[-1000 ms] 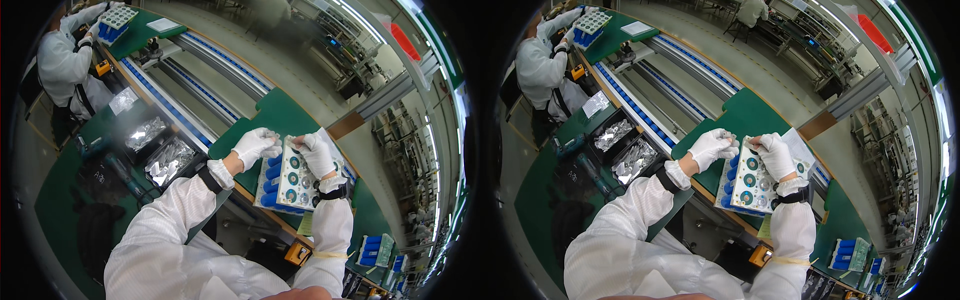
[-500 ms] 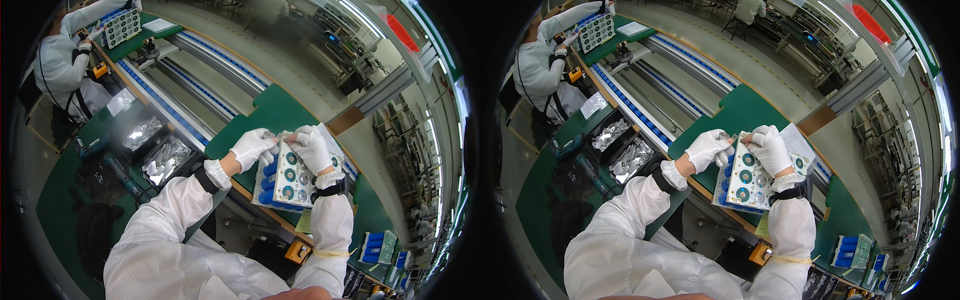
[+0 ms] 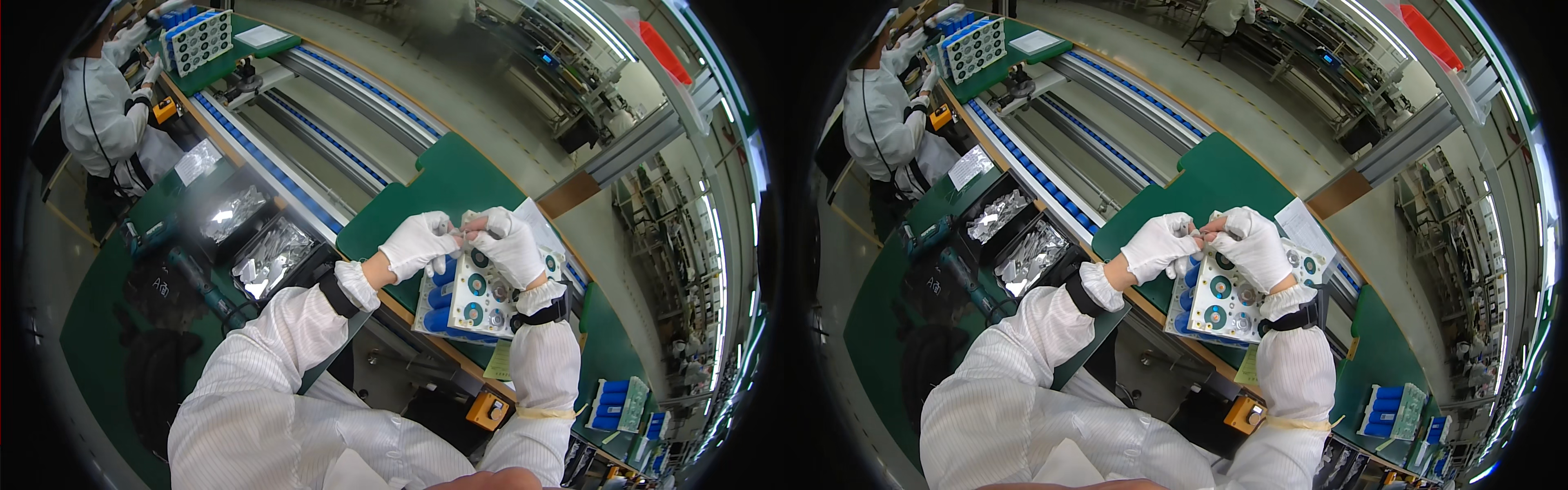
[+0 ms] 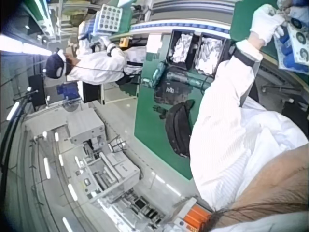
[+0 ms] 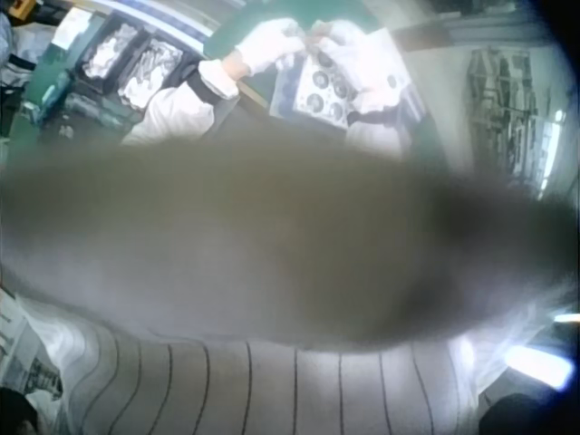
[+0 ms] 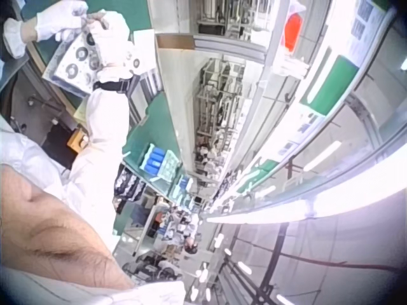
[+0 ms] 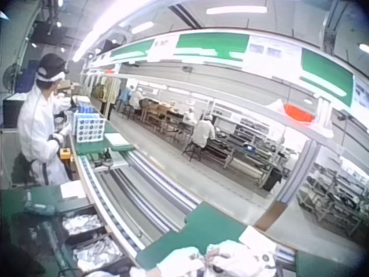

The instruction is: Assembling electronic components onto battery modules using a power screwdriver.

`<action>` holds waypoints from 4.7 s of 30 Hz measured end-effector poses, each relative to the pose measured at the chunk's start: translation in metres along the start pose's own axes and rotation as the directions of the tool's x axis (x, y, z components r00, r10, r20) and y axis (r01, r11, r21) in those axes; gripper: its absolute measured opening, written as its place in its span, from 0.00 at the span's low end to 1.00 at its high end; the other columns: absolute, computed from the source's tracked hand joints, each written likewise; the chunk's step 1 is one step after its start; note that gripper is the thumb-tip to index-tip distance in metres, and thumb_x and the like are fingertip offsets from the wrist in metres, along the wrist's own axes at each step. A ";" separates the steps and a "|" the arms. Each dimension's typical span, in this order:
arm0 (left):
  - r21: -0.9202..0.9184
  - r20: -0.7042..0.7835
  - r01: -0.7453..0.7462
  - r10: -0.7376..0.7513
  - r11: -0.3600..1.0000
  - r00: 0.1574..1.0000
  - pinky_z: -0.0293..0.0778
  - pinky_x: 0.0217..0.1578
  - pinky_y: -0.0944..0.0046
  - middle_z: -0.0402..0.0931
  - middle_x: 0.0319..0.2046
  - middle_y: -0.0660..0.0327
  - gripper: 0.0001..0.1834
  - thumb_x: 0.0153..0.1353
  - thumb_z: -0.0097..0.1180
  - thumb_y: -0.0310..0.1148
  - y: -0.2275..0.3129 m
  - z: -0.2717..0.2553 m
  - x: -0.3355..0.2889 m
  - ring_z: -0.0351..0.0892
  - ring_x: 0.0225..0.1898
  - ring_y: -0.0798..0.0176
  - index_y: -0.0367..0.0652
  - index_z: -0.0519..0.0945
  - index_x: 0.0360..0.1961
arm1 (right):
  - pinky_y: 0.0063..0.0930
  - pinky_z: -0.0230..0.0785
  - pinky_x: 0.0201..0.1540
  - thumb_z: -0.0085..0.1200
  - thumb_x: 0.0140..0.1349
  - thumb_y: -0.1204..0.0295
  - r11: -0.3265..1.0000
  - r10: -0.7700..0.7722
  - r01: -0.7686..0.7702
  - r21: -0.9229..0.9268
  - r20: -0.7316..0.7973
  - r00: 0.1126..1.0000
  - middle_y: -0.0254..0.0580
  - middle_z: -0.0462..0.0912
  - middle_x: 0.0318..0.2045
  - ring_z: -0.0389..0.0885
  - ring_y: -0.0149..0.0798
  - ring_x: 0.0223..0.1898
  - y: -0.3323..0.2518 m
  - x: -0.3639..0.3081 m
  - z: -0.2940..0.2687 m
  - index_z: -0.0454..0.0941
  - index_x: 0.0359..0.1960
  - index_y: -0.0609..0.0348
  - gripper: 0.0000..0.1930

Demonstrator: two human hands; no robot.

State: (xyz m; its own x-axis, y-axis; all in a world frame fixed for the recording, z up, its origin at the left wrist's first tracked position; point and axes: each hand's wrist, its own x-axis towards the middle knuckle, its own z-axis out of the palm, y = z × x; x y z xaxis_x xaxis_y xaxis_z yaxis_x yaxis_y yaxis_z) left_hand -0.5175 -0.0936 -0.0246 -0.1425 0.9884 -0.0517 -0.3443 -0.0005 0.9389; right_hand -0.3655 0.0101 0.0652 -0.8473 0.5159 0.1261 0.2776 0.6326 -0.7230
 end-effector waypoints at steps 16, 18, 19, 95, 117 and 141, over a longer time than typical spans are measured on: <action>-0.206 -0.117 -0.035 0.011 0.978 0.993 0.75 0.18 0.72 0.80 0.33 0.55 0.12 0.68 0.51 0.30 0.001 -0.001 0.003 0.79 0.22 0.69 0.32 0.72 0.48 | 0.29 0.69 0.37 0.64 0.51 0.79 0.956 -0.165 0.193 -0.220 0.141 0.976 0.37 0.77 0.26 0.75 0.38 0.32 0.010 -0.004 -0.006 0.80 0.28 0.57 0.05; -0.203 -0.080 -0.012 -0.004 0.979 0.997 0.75 0.17 0.71 0.80 0.32 0.55 0.12 0.67 0.53 0.31 0.005 -0.003 0.000 0.79 0.22 0.69 0.33 0.73 0.46 | 0.32 0.70 0.38 0.63 0.50 0.80 0.951 -0.200 0.223 -0.215 0.121 0.972 0.39 0.78 0.26 0.76 0.42 0.34 0.011 -0.003 -0.004 0.81 0.26 0.57 0.04; -0.185 -0.070 -0.041 0.029 0.982 0.997 0.75 0.17 0.71 0.80 0.31 0.56 0.11 0.67 0.54 0.31 0.004 -0.003 0.001 0.79 0.21 0.69 0.34 0.73 0.45 | 0.30 0.70 0.38 0.63 0.51 0.80 0.971 -0.147 0.161 -0.174 0.095 0.985 0.38 0.79 0.27 0.77 0.39 0.33 0.012 -0.003 -0.005 0.81 0.27 0.58 0.04; 0.344 -0.263 0.234 -0.145 0.909 0.954 0.65 0.15 0.77 0.74 0.21 0.67 0.09 0.62 0.62 0.34 0.016 0.057 -0.080 0.70 0.16 0.76 0.41 0.77 0.31 | 0.30 0.73 0.36 0.61 0.56 0.65 0.979 -0.168 0.199 -0.036 0.403 0.900 0.46 0.84 0.26 0.82 0.42 0.29 -0.005 -0.033 -0.033 0.84 0.31 0.59 0.10; 0.320 -0.036 0.288 -0.292 0.903 0.956 0.67 0.17 0.76 0.73 0.21 0.66 0.12 0.65 0.57 0.38 0.012 0.033 -0.067 0.73 0.18 0.75 0.39 0.74 0.35 | 0.37 0.73 0.40 0.59 0.58 0.56 0.984 -0.119 0.138 -0.113 0.163 0.979 0.49 0.83 0.30 0.82 0.50 0.33 0.002 -0.018 -0.031 0.84 0.34 0.59 0.17; 0.909 -0.401 0.380 0.607 0.171 0.686 0.76 0.42 0.59 0.82 0.36 0.51 0.11 0.60 0.58 0.35 0.031 -0.167 -0.149 0.82 0.40 0.50 0.41 0.84 0.38 | 0.44 0.70 0.37 0.57 0.61 0.63 0.907 -0.143 0.019 -0.420 -0.266 0.953 0.56 0.80 0.27 0.79 0.57 0.33 0.043 -0.002 -0.025 0.79 0.26 0.63 0.14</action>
State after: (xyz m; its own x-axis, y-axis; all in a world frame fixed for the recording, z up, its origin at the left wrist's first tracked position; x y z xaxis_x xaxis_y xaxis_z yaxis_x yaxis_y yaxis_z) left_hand -0.6621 -0.2662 -0.0448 -0.6788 0.6171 0.3980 0.7306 0.5132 0.4503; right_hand -0.3408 0.0505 0.0507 -0.7269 0.5552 0.4042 0.4264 0.8262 -0.3681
